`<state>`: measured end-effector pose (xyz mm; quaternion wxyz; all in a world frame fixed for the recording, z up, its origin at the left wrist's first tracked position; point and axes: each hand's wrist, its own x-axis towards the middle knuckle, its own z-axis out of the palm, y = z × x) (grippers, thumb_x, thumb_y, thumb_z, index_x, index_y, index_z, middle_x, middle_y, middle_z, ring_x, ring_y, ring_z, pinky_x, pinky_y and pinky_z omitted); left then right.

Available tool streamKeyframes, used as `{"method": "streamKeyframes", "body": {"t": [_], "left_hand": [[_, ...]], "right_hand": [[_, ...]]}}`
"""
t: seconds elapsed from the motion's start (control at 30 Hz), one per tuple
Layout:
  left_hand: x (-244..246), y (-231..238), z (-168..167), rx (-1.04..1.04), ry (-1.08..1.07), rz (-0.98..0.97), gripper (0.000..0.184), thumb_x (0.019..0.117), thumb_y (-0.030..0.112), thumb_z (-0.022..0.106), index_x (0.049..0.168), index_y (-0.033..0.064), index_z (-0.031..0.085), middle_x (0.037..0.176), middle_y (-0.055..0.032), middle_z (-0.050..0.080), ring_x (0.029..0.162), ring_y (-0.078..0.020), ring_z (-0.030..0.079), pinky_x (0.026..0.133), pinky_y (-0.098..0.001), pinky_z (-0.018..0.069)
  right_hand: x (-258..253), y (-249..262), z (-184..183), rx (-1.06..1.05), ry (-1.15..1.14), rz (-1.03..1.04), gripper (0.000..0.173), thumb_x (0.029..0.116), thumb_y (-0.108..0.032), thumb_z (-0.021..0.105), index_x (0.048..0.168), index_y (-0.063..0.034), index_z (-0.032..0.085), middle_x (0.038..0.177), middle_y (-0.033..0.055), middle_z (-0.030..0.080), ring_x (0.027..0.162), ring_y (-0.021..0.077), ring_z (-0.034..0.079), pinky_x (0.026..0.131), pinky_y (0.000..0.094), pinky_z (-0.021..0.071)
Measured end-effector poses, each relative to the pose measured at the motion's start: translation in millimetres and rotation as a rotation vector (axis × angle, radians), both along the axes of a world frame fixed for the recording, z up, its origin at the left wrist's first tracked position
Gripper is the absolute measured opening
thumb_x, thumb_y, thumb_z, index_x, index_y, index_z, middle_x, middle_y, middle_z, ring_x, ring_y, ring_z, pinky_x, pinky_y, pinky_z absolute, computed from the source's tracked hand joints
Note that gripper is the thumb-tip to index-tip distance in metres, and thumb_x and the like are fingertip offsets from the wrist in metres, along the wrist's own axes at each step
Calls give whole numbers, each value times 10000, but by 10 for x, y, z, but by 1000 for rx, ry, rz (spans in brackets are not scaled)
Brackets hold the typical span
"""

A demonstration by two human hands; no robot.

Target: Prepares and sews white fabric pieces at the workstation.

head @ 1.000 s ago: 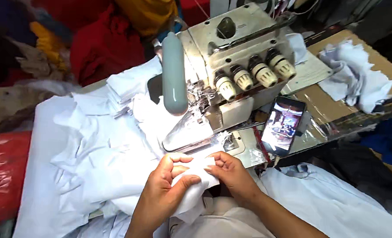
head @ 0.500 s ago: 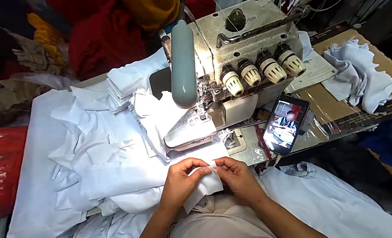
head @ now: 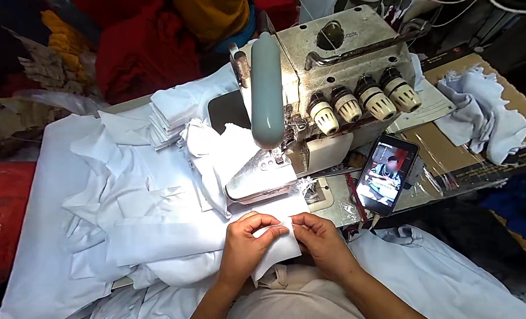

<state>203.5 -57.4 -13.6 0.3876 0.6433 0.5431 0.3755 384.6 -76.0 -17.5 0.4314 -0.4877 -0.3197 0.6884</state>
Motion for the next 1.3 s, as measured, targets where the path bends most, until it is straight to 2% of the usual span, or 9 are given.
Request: {"method": "streamKeyframes", "body": {"t": [0.4, 0.57, 0.67, 0.77, 0.9, 0.97, 1.03, 1.13, 1.3], "left_hand": [[-19, 28, 29, -117, 18, 29, 144, 753, 257, 880, 796, 169, 775, 755, 69, 728, 709, -32, 683, 666, -198, 573], [-14, 59, 51, -140, -45, 2, 145, 771, 237, 869, 787, 149, 755, 712, 77, 703, 661, -10, 650, 625, -170, 540], [-334, 247, 185, -238, -188, -444, 225, 871, 301, 785, 972, 122, 693, 825, 114, 662, 759, 50, 600, 690, -140, 500], [-907, 550, 610, -309, -30, -821, 567, 797, 450, 840, 1228, 136, 647, 1022, 77, 723, 919, 39, 662, 800, -185, 569], [-1085, 655, 1097, 185, 401, -249, 502, 755, 564, 795, 1102, 210, 713, 754, 131, 667, 618, 47, 594, 539, -171, 504], [-803, 645, 1051, 560, 551, -66, 554, 870, 531, 729, 1160, 60, 702, 962, -61, 692, 825, -124, 644, 703, -312, 545], [-483, 522, 800, 689, 508, -173, 424, 996, 477, 625, 1153, 88, 684, 1154, -119, 704, 1124, -195, 662, 970, -361, 539], [-190, 391, 377, 726, 549, -265, 483, 1061, 511, 465, 1284, 155, 705, 1234, -65, 734, 1145, -176, 668, 1012, -348, 482], [-168, 467, 341, 706, 633, -200, 533, 1058, 539, 443, 1171, 132, 768, 1133, -69, 767, 1050, -204, 709, 974, -373, 517]], "right_hand": [[49, 0, 18, 15, -44, 83, 126, 993, -54, 590, 1022, -20, 707, 834, 5, 708, 721, 44, 665, 694, 218, 574], [52, -52, 46, 185, -60, 132, 215, 903, -89, 710, 1099, -5, 688, 933, -16, 736, 820, 12, 696, 773, 204, 595], [-16, -36, 49, 359, -99, 29, 118, 917, -63, 696, 1011, 6, 710, 851, -38, 712, 734, -31, 642, 687, 161, 554], [33, 147, 271, 528, -36, -88, 109, 958, -17, 626, 1021, -22, 715, 917, -42, 731, 815, -9, 677, 740, 182, 582], [-1, 427, 520, 445, -83, -224, 108, 986, -47, 608, 1014, -29, 710, 805, -19, 725, 656, 27, 675, 586, 191, 580], [-58, 515, 553, 264, -15, -218, 127, 995, 9, 554, 1114, 1, 596, 732, 58, 707, 571, 134, 705, 507, 279, 615], [-84, 574, 581, 150, 10, -201, 180, 993, 28, 542, 1150, -34, 479, 699, 86, 695, 524, 172, 695, 463, 296, 597], [-56, 628, 627, 100, -69, -186, 188, 987, -8, 598, 1096, -52, 451, 629, 61, 659, 446, 134, 639, 396, 250, 535], [-37, 739, 592, 225, -379, -180, 97, 968, -69, 629, 1015, -100, 550, 528, -25, 556, 396, 61, 568, 380, 207, 491]]}}
